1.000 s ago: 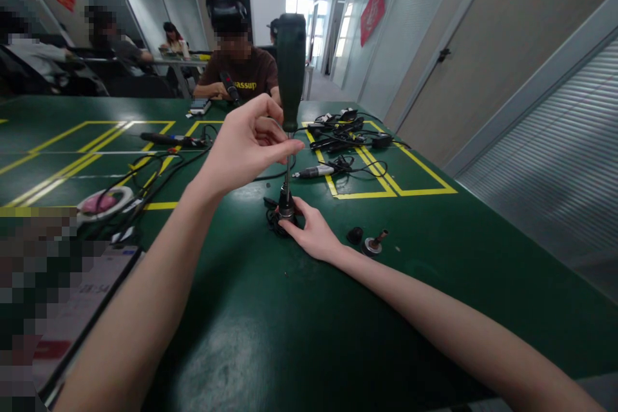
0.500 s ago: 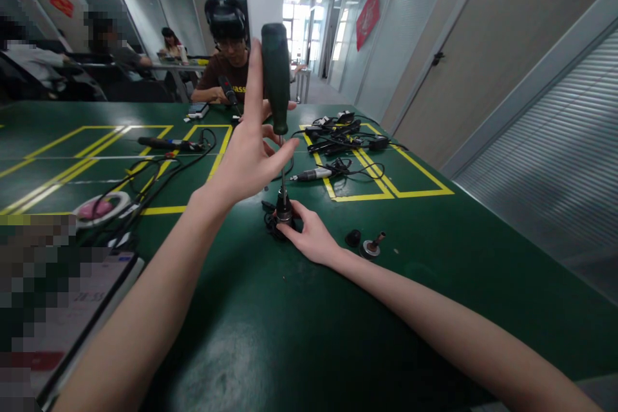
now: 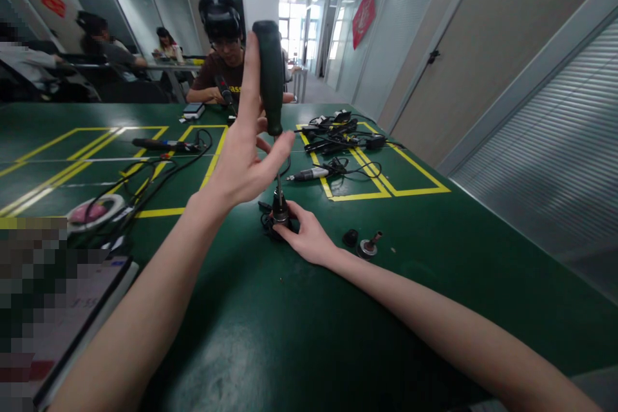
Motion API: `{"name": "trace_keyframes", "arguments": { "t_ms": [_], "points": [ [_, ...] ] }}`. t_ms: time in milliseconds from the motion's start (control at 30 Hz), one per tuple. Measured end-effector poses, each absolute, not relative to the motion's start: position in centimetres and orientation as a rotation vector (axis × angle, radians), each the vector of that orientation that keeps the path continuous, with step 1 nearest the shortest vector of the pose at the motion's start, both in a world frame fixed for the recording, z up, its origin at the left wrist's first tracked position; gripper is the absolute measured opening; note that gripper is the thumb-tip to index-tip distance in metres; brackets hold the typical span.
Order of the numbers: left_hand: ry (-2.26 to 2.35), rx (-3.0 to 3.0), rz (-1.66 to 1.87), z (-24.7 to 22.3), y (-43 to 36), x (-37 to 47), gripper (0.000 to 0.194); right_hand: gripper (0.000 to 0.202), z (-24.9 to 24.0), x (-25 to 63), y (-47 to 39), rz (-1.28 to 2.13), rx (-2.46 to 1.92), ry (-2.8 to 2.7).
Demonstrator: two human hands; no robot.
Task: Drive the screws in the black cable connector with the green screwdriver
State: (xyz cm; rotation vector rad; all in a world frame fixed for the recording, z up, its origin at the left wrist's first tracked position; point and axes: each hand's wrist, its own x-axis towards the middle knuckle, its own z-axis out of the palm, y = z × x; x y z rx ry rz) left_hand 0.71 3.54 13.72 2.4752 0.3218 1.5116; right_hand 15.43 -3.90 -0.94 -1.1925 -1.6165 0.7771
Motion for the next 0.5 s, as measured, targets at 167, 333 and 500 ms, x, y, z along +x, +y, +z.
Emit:
{"name": "trace_keyframes", "arguments": {
  "t_ms": [167,333,500],
  "points": [
    [0.218,2.44,1.558,13.5,4.2,0.8,0.075,0.034,-1.0,15.5,-3.9,0.775,-1.195,-1.621],
    [0.34,2.375,1.616,13.9,2.9,0.8,0.079,0.033,-0.8,15.4,-4.0,0.773,-1.197,-1.62],
    [0.449,2.377,1.642,14.4,1.9,0.7,0.084,0.033,-0.6,15.5,-4.1,0.776,-1.201,-1.623]
  ]
}}
